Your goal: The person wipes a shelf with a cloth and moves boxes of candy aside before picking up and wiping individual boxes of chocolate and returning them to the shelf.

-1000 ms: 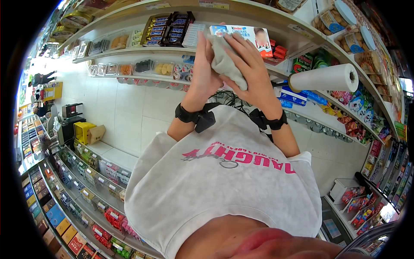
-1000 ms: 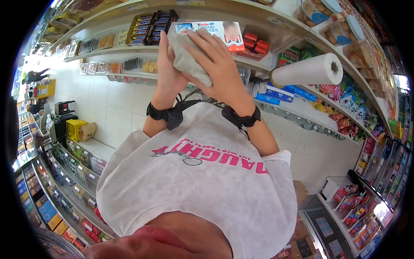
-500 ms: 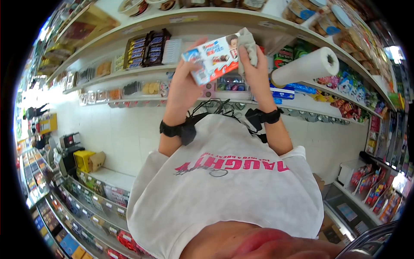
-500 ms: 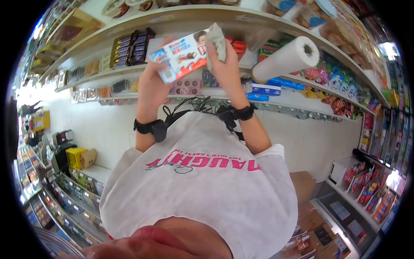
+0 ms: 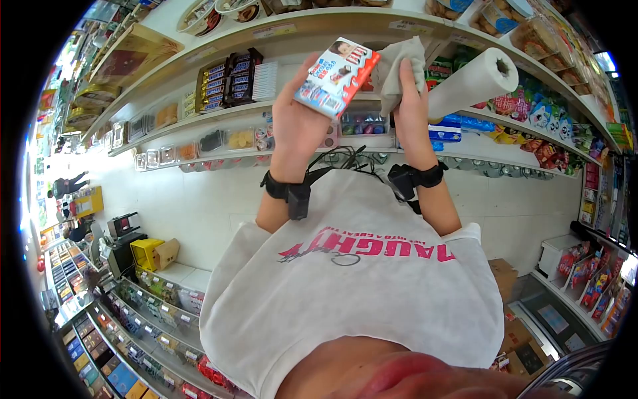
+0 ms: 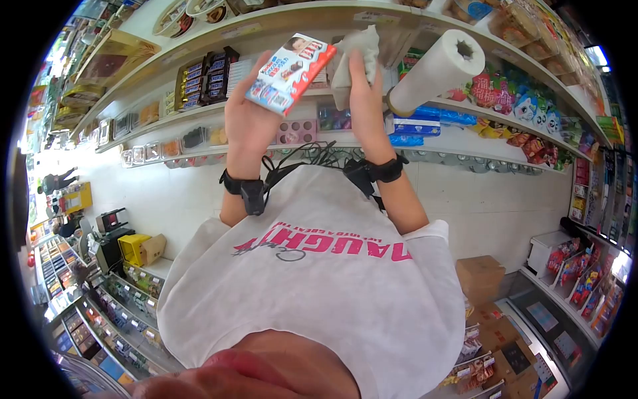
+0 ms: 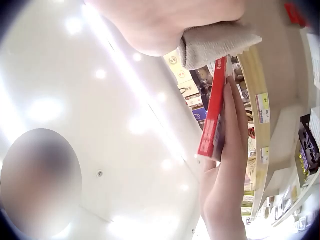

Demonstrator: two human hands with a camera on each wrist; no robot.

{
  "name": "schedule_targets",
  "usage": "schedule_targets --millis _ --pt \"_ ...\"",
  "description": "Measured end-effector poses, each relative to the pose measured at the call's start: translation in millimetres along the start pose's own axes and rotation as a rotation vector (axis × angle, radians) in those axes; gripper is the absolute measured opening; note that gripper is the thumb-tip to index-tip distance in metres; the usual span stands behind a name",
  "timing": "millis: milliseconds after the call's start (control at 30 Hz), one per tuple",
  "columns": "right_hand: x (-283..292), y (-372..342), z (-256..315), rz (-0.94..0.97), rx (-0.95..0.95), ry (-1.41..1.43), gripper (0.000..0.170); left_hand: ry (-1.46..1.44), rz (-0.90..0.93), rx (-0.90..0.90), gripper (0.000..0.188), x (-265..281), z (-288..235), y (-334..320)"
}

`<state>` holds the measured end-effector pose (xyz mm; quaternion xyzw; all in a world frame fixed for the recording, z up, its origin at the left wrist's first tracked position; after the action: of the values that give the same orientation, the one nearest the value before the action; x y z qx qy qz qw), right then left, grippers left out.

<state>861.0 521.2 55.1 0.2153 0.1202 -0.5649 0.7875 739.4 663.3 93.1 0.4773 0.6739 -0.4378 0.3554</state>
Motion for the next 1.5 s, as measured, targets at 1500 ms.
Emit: schedule_targets --millis 1500 --pt "65 -74 80 0.179 -0.168 0.046 0.048 0.313 -0.287 -0.145 0.046 -27 102 20"
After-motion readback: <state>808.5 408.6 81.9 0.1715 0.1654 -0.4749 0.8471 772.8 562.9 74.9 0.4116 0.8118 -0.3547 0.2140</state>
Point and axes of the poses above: each hand's wrist, its own y-axis towards the middle knuckle, its own x-axis out of the back of the hand, z = x × y, the point moved 6 cm from there along y, towards the middle knuckle, and after that the axes turned 15 degrees about x, right-handed, at the moved point
